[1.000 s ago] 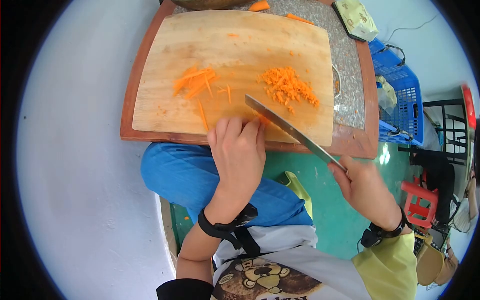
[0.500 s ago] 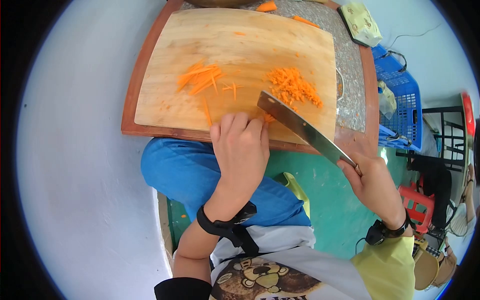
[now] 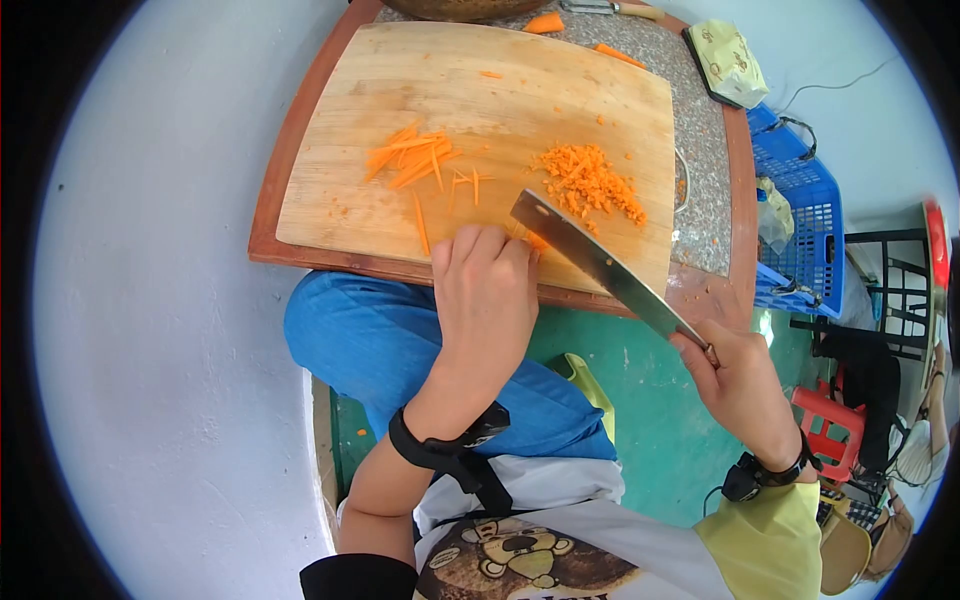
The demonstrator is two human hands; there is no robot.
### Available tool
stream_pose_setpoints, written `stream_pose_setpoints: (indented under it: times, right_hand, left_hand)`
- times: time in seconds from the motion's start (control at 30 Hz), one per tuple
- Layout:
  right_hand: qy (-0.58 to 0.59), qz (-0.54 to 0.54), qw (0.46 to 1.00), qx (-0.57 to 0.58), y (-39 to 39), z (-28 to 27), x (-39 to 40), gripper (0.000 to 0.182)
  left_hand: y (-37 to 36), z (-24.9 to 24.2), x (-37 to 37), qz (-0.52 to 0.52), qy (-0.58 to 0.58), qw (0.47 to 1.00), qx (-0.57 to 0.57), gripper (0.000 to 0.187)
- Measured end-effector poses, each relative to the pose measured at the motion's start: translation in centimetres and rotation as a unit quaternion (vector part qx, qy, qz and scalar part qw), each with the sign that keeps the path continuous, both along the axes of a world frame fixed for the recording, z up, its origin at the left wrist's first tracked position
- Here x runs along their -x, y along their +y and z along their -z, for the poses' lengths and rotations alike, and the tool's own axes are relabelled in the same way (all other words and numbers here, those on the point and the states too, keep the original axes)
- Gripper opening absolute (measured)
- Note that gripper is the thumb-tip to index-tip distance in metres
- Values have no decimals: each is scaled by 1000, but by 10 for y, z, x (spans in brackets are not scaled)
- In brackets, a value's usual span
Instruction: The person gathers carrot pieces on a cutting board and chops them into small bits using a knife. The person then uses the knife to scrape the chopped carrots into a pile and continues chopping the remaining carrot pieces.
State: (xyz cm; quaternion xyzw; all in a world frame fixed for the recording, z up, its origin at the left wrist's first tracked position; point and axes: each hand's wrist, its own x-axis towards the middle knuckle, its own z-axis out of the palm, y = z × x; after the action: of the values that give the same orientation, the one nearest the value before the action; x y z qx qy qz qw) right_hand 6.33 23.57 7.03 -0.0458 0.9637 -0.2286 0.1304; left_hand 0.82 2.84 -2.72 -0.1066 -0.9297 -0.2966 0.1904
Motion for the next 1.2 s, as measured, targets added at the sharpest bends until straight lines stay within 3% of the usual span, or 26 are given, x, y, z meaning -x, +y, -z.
stream_pose_setpoints:
  times: [0.47, 0.53, 0.63, 0.73, 0.87, 0.93, 1.03, 1.2]
  right_hand:
    - [-32, -42, 997, -55, -3, -1, 7, 19]
    - [39, -82, 995, -45, -7, -1, 13, 18]
    - [28, -92, 994, -52, -4, 2, 18, 14]
    - [17, -61, 997, 42, -1, 6, 19, 13]
    - [30, -66, 997, 6, -1, -2, 16, 15]
    - [-64, 15, 998, 23, -7, -15, 14, 17]
    - [30, -50, 998, 31, -1, -1, 10, 17]
    - [23, -59, 998, 4, -2, 1, 10, 17]
  left_hand:
    - [0, 3, 2, 11, -3, 1000, -8, 5]
    - [-1, 4, 2, 16, -2, 1000, -8, 5]
    - [-1, 2, 2, 18, -2, 1000, -5, 5]
    - [-1, 2, -1, 14, 4, 1000, -2, 6]
    - [-1, 3, -5, 5, 7, 1000, 4, 8]
    - [0, 3, -6, 4, 9, 1000, 15, 8]
    - [1, 3, -6, -1, 11, 1000, 24, 7]
    - [1, 5, -6, -2, 8, 1000, 12, 2]
